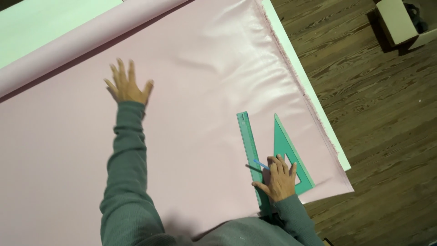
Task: Measuring and marking a large piece of pink material on a cutting table using rulers and a pen.
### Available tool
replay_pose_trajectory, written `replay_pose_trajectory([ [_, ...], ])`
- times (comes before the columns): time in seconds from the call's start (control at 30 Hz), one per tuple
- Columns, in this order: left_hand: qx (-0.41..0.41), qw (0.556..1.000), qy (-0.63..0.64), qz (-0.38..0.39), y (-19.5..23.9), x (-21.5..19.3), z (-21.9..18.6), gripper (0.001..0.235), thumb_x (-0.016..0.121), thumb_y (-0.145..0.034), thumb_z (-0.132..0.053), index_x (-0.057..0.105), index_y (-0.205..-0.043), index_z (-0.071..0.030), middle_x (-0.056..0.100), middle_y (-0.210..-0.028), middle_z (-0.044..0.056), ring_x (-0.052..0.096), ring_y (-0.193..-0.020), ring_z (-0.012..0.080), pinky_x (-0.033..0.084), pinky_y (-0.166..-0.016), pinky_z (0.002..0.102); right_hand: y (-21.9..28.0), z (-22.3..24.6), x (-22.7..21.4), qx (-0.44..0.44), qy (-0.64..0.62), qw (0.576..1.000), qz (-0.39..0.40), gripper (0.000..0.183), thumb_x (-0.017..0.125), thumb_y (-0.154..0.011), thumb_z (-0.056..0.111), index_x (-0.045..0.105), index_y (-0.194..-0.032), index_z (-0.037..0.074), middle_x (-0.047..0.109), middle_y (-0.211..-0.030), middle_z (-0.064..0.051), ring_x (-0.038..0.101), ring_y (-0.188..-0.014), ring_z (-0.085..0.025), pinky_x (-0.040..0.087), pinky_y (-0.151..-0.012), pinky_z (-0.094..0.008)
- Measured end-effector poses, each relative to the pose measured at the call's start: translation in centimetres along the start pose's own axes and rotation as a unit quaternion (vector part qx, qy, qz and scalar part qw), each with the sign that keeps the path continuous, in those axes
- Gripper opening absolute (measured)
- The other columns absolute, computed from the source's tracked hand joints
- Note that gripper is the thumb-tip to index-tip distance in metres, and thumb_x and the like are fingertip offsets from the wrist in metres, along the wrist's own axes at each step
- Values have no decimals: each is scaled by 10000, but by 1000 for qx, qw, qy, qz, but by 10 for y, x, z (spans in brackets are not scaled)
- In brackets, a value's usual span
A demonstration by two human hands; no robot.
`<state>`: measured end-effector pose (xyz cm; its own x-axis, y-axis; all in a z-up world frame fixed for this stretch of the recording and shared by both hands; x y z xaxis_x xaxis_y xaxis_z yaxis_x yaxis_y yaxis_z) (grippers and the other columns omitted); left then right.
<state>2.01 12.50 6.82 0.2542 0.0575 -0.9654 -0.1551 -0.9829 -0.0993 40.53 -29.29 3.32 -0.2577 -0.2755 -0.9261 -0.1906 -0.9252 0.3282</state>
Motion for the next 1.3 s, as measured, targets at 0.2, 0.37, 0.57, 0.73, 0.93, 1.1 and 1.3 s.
replay_pose_trajectory([
  [0.2, 107, 993, 39, 12, 129, 60, -49, 872, 632, -866, -658, 405, -1569, -195, 230, -1695, 158, 147, -1558, 397, 101, -1173, 730, 6, 1, -5, -9, -22, 999, -27, 938, 773, -588, 753, 543, -1132, 25, 426, -1478, -57, 258, -1473, -284, 91, -1157, -737],
  [0.37, 215, 970, 17, 111, 242, 36, -151, 922, 576, -842, -731, 351, -1569, -211, 197, -1676, 119, 121, -1542, 357, 21, -1151, 738, 19, -22, -6, -53, -116, 980, -153, 860, 769, -725, 610, 523, -1290, 10, 512, -1412, -132, 418, -1364, -333, 187, -1115, -747],
  [0.57, 163, 972, -16, 167, 314, 37, -169, 951, 560, -808, -773, 302, -1571, -268, 135, -1681, 87, 36, -1542, 335, -35, -1114, 773, 41, -78, -26, 26, -186, 970, -152, 691, 782, -854, 371, 503, -1341, -30, 636, -1094, -185, 625, -975, -303, 508, -911, -534],
  [0.73, 49, 972, -68, 219, 358, 12, -171, 1009, 556, -775, -811, 214, -1584, -315, 39, -1689, 68, -51, -1535, 342, -18, -1059, 830, 34, -116, -19, -29, -188, 958, -215, 599, 785, -896, 250, 501, -1307, -82, 627, -1033, -233, 629, -911, -340, 549, -794, -450],
  [0.93, -148, 948, -57, 276, 407, -19, -170, 1104, 565, -732, -863, 104, -1605, -369, -79, -1702, 41, -123, -1542, 342, 59, -1049, 852, 14, -115, -37, -109, -122, 964, -210, 619, 802, -880, 278, 493, -1326, -20, 617, -1124, -219, 614, -1028, -390, 490, -888, -500],
  [1.1, -240, 936, -51, 253, 429, -16, -172, 1230, 621, -618, -901, 73, -1599, -399, -89, -1702, -10, -138, -1545, 294, 48, -1037, 873, -3, -132, -23, -134, -45, 974, -177, 768, 770, -839, 436, 452, -1372, -15, 594, -1235, -226, 581, -1131, -398, 409, -950, -573],
  [1.3, -260, 938, -39, 226, 441, -10, -178, 1258, 656, -568, -903, 102, -1591, -424, -66, -1700, -55, -123, -1549, 250, 34, -1052, 873, 6, -157, -27, -180, -29, 975, -130, 807, 717, -881, 529, 439, -1392, -31, 570, -1289, -257, 558, -1191, -413, 420, -971, -565],
])
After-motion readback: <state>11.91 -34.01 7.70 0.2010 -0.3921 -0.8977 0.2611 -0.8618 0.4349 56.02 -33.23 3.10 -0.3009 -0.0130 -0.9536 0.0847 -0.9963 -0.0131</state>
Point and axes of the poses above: each hand's wrist, its own y-axis away from the middle knuckle, its own x-axis out of the palm, z = x × y, the point moved 1 cm from there along -y, towards the middle knuckle
